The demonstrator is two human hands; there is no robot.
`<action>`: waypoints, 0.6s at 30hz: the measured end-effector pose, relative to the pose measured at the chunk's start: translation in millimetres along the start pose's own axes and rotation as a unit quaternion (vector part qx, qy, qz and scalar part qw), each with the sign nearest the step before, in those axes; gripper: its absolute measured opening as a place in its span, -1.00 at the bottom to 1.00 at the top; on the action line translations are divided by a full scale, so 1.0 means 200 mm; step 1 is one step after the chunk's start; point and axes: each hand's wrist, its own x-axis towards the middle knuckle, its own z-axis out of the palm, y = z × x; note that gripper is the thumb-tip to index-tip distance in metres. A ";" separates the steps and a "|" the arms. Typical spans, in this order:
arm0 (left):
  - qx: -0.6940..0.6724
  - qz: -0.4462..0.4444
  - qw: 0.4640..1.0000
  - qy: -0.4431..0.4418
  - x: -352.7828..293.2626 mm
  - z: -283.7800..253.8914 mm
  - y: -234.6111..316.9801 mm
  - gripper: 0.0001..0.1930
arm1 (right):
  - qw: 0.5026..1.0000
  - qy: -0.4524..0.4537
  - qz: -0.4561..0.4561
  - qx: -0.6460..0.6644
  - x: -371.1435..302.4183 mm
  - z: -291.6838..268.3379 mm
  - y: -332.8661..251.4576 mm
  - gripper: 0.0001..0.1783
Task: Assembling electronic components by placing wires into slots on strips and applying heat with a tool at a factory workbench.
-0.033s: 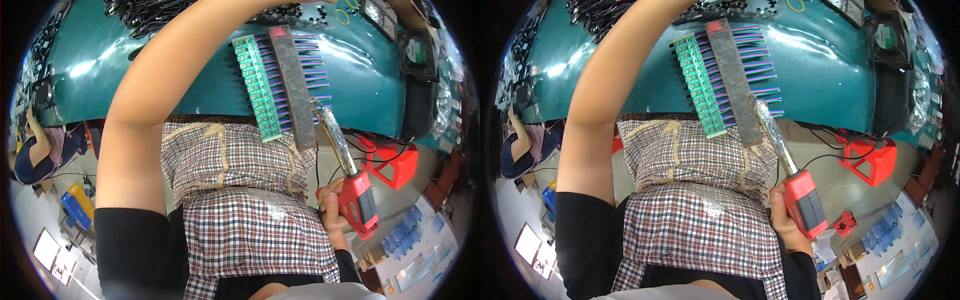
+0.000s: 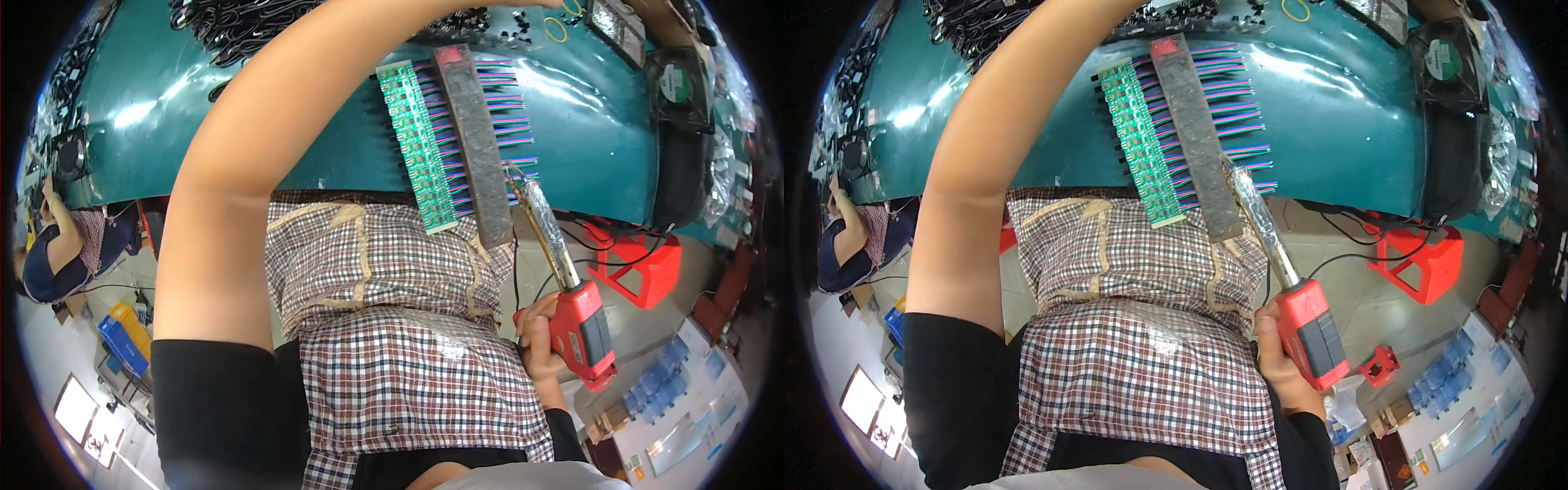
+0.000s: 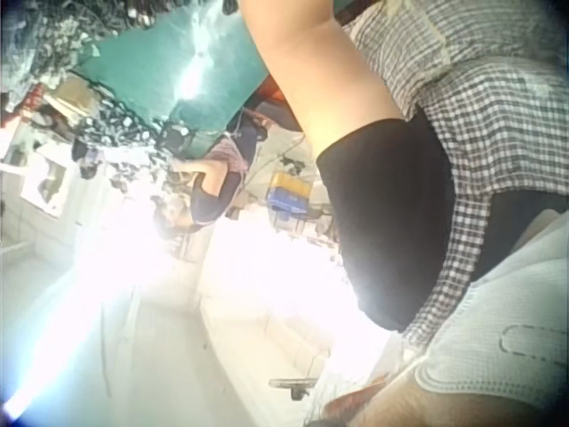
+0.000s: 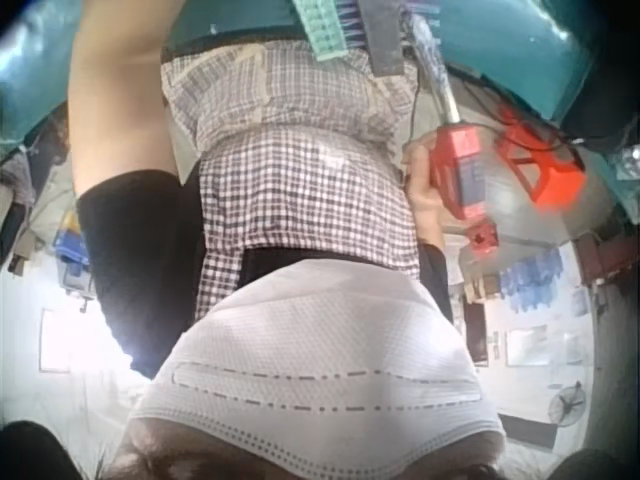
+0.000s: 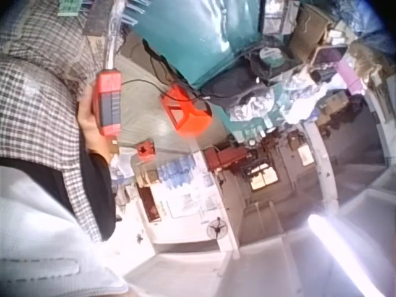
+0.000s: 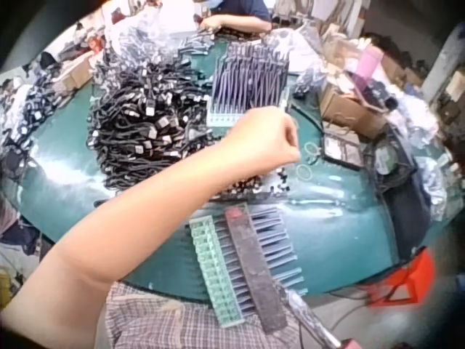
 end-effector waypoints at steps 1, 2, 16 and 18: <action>0.014 0.006 1.000 -0.006 0.07 0.06 0.01 -0.82 | 0.999 0.015 0.009 0.031 -0.01 0.01 -0.01 -0.86; 0.009 0.017 1.000 -0.010 0.15 0.14 0.00 -0.81 | 0.998 0.038 0.027 0.046 -0.01 0.03 -0.05 -0.87; 0.098 0.015 0.988 -0.119 0.14 -0.07 -0.10 -0.89 | 0.994 0.060 0.050 0.076 -0.01 0.02 -0.01 -0.87; 0.134 0.018 0.985 -0.112 0.04 -0.07 -0.11 -0.89 | 0.994 0.040 0.045 0.086 0.01 0.02 -0.03 -0.87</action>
